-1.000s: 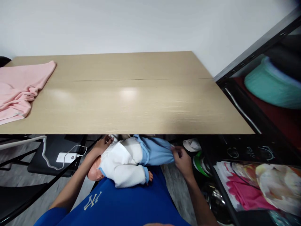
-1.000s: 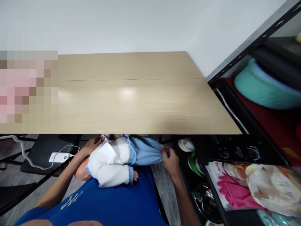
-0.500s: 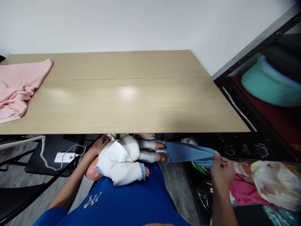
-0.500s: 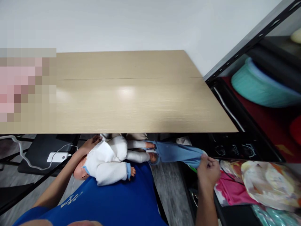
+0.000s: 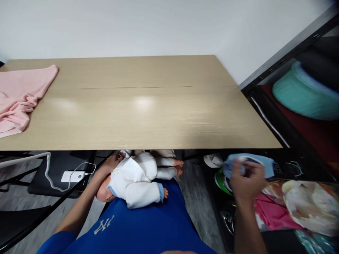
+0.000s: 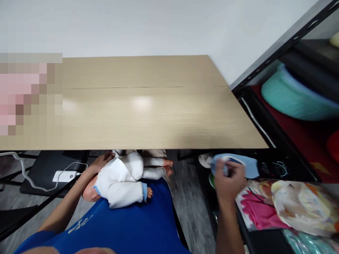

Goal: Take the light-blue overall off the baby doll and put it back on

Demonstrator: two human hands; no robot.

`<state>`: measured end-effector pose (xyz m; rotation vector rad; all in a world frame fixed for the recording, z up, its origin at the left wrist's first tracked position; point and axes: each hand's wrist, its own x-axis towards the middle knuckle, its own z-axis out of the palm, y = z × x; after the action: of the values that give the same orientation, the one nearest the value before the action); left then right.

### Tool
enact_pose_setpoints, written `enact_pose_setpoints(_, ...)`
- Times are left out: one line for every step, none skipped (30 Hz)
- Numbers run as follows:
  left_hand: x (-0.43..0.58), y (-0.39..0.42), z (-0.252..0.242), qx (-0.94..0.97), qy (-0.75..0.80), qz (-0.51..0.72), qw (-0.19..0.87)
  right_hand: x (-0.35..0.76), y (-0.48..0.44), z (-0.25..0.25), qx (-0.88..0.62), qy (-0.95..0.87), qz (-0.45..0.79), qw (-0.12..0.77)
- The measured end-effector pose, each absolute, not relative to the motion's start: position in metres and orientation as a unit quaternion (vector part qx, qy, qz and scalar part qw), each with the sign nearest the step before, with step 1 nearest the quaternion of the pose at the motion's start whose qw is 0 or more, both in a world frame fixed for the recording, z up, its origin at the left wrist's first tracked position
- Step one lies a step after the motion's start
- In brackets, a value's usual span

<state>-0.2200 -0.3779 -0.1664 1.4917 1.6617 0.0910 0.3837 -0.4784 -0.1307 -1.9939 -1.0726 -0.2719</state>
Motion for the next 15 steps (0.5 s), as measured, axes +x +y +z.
enact_pose_setpoints(-0.22, -0.378, -0.165, 0.6, 0.669, 0.037, 0.438, 0.362, -0.467, -0.132, -0.771, -0.486, -0.103, 0.4)
enact_pose_setpoints(-0.22, -0.379, -0.165, 0.6, 0.669, 0.039, 0.437, 0.338, -0.456, -0.134, -0.735, -0.559, -0.071, 0.377)
enact_pose_setpoints(-0.22, -0.379, -0.164, 0.6, 0.669, 0.04, 0.436, 0.314, -0.444, -0.136, -0.685, -0.646, -0.017, 0.337)
enact_pose_setpoints(-0.22, -0.38, -0.163, 0.6, 0.67, 0.041, 0.436, 0.289, -0.433, -0.139, -0.631, -0.725, 0.048, 0.272)
enact_pose_setpoints(-0.22, -0.38, -0.162, 0.599, 0.67, 0.041, 0.436, 0.264, -0.421, -0.143, -0.583, -0.781, 0.107, 0.194)
enact_pose_setpoints(-0.22, -0.381, -0.161, 0.599, 0.67, 0.04, 0.436, 0.239, -0.41, -0.147, -0.552, -0.806, 0.138, 0.165)
enact_pose_setpoints(-0.219, -0.381, -0.16, 0.598, 0.67, 0.039, 0.437, 0.216, -0.4, -0.152, -0.529, -0.82, 0.157, 0.149)
enact_pose_setpoints(-0.219, -0.382, -0.158, 0.597, 0.671, 0.037, 0.438, 0.196, -0.39, -0.156, -0.507, -0.833, 0.175, 0.135)
enact_pose_setpoints(-0.218, -0.382, -0.156, 0.596, 0.674, 0.03, 0.437, 0.178, -0.383, -0.159, -0.484, -0.845, 0.192, 0.125)
enact_pose_setpoints(-0.217, -0.383, -0.154, 0.593, 0.679, 0.021, 0.433, 0.164, -0.376, -0.162, -0.471, -0.851, 0.202, 0.118)
enact_pose_setpoints(-0.217, -0.383, -0.151, 0.587, 0.688, 0.007, 0.427, 0.153, -0.372, -0.163, -0.462, -0.854, 0.211, 0.114)
enact_pose_setpoints(-0.218, -0.385, -0.149, 0.579, 0.7, -0.011, 0.418, 0.146, -0.37, -0.162, -0.455, -0.854, 0.226, 0.116)
enact_pose_setpoints(-0.219, -0.386, -0.147, 0.569, 0.712, -0.028, 0.411, 0.141, -0.368, -0.16, -0.447, -0.85, 0.25, 0.124)
enact_pose_setpoints(-0.221, -0.388, -0.146, 0.562, 0.72, -0.041, 0.405, 0.139, -0.369, -0.157, -0.433, -0.845, 0.283, 0.135)
enact_pose_setpoints(-0.225, -0.39, -0.145, 0.559, 0.722, -0.045, 0.406, 0.139, -0.369, -0.154, -0.411, -0.84, 0.323, 0.148)
